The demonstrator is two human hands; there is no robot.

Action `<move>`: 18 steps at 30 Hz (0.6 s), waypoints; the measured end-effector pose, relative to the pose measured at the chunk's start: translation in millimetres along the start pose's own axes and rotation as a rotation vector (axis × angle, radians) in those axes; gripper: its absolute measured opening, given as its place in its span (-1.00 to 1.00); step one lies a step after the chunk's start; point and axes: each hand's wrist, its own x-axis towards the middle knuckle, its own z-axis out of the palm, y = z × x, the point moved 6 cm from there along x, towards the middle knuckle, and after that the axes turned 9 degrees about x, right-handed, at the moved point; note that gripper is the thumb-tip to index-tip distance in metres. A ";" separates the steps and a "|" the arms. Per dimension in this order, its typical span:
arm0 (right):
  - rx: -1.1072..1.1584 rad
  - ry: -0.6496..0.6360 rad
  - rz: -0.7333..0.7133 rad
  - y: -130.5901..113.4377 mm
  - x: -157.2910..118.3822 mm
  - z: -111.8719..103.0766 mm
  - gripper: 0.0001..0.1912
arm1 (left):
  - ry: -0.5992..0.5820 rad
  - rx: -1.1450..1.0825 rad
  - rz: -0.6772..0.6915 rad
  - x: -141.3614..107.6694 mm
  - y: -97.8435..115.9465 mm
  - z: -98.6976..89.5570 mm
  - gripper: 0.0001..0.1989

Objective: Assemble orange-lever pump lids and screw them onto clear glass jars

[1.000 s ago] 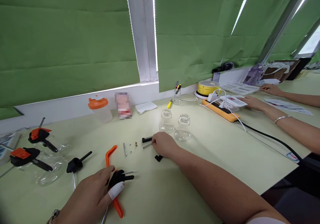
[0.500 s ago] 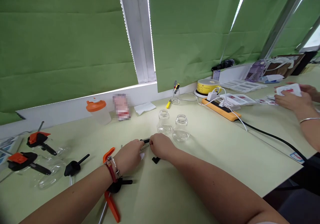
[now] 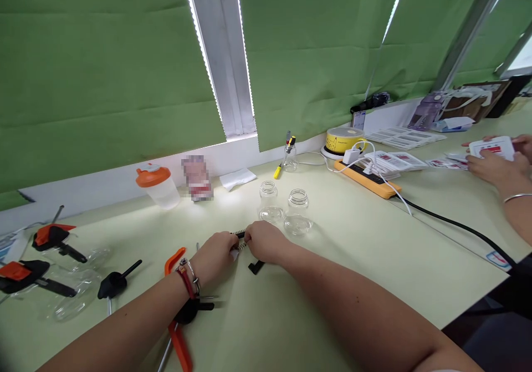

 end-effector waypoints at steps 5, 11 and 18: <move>0.022 -0.013 -0.035 -4.6 -4.3 -2.8 -0.75 | 0.014 -0.042 0.004 -3.7 -0.2 -2.3 -0.79; -0.049 -0.030 -0.100 -10.5 -5.0 -1.3 -0.82 | 0.025 -0.097 0.010 -6.9 1.2 -5.4 -0.79; -0.130 -0.031 -0.160 -14.4 -7.0 -0.9 -0.84 | 0.037 -0.129 -0.001 -9.1 2.7 -7.2 -0.79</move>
